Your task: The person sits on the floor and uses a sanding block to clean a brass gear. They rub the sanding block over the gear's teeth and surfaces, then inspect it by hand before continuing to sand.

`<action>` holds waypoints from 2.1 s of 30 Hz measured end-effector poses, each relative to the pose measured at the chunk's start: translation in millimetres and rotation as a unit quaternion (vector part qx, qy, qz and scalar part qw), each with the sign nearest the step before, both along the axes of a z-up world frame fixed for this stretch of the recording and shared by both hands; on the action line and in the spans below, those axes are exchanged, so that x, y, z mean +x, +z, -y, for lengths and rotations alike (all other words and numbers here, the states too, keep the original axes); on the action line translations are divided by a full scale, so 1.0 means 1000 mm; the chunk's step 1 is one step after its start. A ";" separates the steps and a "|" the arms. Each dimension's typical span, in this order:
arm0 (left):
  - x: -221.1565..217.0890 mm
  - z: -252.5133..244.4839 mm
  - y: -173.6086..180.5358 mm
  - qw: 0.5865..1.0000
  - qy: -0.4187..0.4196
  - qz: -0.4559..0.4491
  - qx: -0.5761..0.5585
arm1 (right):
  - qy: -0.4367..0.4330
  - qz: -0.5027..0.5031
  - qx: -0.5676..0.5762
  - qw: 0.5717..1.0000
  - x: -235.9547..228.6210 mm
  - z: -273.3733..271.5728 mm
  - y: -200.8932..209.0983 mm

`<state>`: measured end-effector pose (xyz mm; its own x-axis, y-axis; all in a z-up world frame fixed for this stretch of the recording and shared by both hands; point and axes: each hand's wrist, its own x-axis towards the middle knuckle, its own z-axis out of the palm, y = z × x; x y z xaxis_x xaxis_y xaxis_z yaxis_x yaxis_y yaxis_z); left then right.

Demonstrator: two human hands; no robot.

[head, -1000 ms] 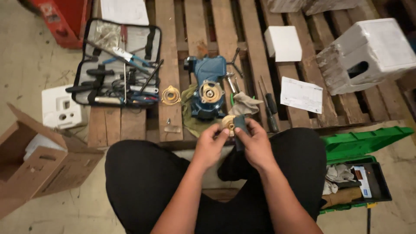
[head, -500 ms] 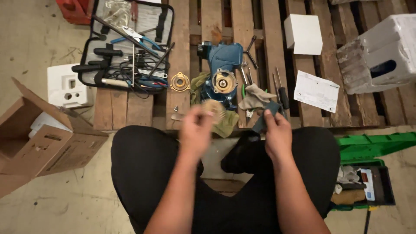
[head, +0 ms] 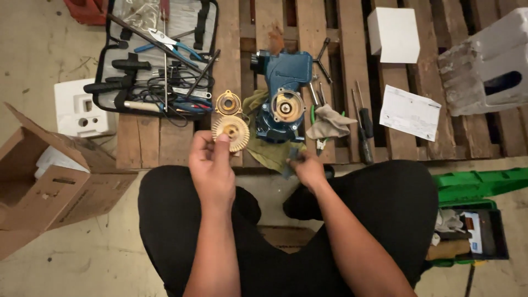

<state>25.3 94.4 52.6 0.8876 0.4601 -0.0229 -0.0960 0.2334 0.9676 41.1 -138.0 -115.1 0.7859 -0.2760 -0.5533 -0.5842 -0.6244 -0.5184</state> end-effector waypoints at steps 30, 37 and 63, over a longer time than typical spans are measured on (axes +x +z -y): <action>-0.003 0.076 -0.044 0.873 -0.182 0.018 -0.453 | 0.158 0.466 0.095 0.866 -0.031 -0.072 0.205; -0.011 0.071 -0.010 0.895 -0.237 0.027 -0.376 | 0.169 0.599 -0.055 0.781 -0.052 -0.083 0.187; -0.006 0.049 -0.001 0.870 -0.292 0.052 -0.394 | 0.299 0.409 -0.055 0.861 -0.075 -0.083 0.198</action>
